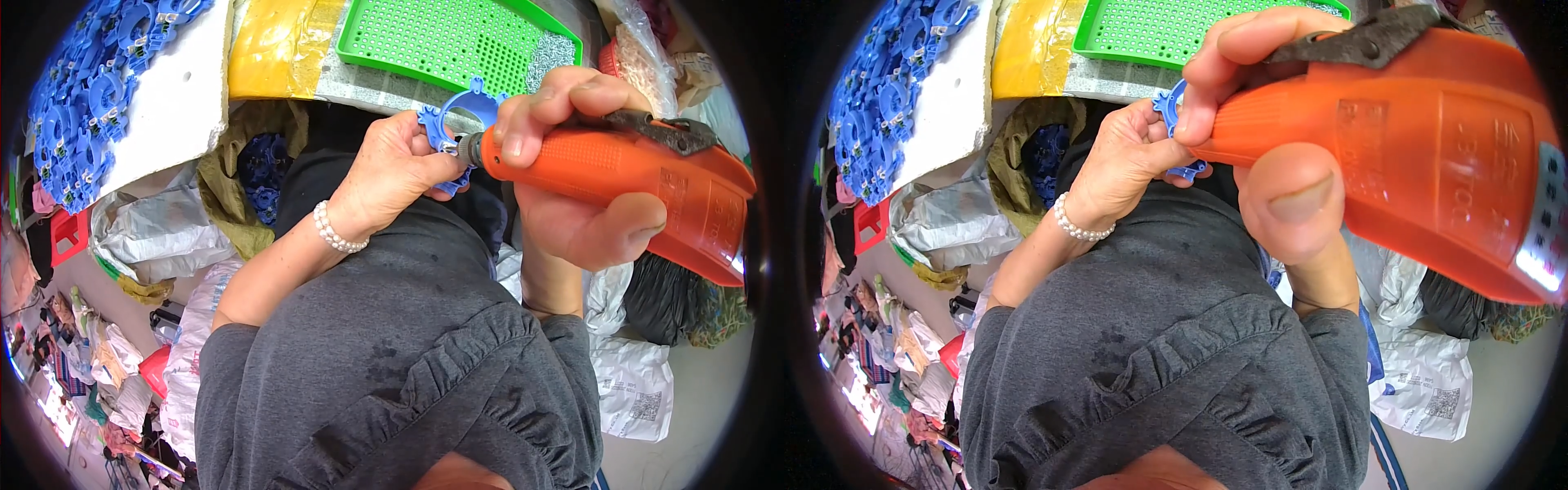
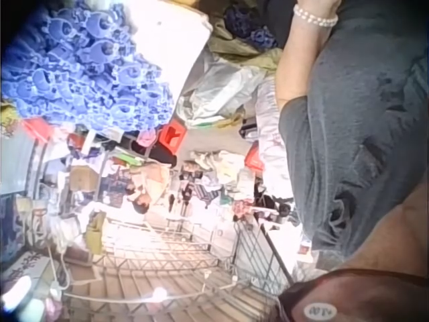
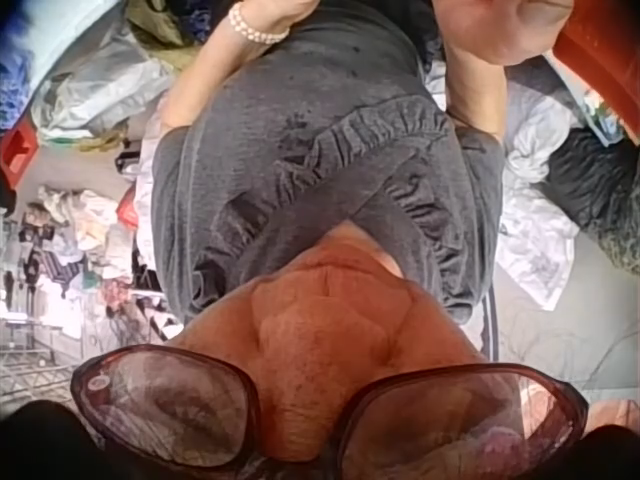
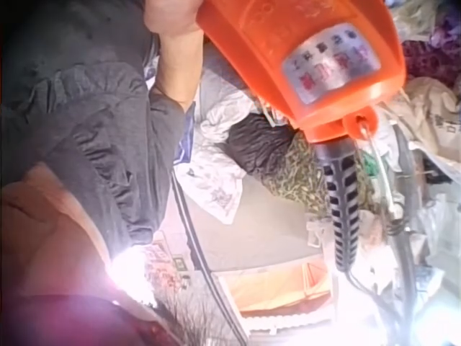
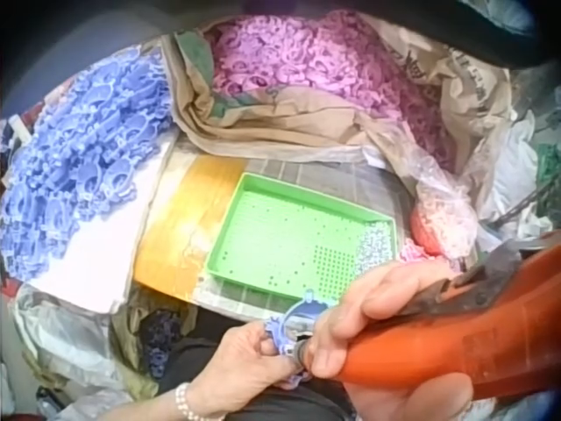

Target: Assembling blue plastic toy components by driving screws into them using an electric screwdriver.

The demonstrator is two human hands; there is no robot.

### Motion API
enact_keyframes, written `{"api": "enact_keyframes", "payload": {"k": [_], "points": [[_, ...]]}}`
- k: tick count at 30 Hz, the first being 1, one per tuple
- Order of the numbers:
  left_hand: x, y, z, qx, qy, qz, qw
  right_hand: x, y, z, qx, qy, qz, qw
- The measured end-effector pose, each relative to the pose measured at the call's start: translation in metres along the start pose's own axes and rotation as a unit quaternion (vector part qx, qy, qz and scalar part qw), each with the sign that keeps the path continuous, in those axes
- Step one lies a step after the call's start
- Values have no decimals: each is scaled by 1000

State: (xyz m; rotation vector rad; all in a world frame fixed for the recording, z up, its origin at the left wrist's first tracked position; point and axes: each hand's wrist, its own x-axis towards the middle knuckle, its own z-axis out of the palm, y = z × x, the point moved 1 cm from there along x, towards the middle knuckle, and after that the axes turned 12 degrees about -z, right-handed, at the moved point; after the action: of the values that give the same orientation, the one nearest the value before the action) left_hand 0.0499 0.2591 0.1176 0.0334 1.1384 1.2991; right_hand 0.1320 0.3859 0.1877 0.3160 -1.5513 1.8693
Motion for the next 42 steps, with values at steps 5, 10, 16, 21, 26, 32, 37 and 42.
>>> {"api": "enact_keyframes", "payload": {"k": [5,10,16,21,26,32,37,42], "points": [[1,-2,-1,4,-3,5,1000,0,4,2,24,-7,-16,1000],[1,-1,-1,8,0,7,1000,-1,5,8,-35,42,38,998],[3,0,-2,-8,-11,9,1000,-2,5,14,-106,101,102,984],[-2,1,-2,-2,-18,12,1000,0,7,6,-52,52,60,995],[2,-6,-10,-30,-71,44,996,0,11,-6,18,-1,13,1000],[4,-10,-13,-90,-101,13,991,-1,9,-9,47,-35,-14,998],[4,-9,-9,-65,-77,5,995,0,10,-8,56,-53,-21,997],[4,-7,-9,-38,-78,27,996,1,8,-8,60,-66,-29,996]]}}
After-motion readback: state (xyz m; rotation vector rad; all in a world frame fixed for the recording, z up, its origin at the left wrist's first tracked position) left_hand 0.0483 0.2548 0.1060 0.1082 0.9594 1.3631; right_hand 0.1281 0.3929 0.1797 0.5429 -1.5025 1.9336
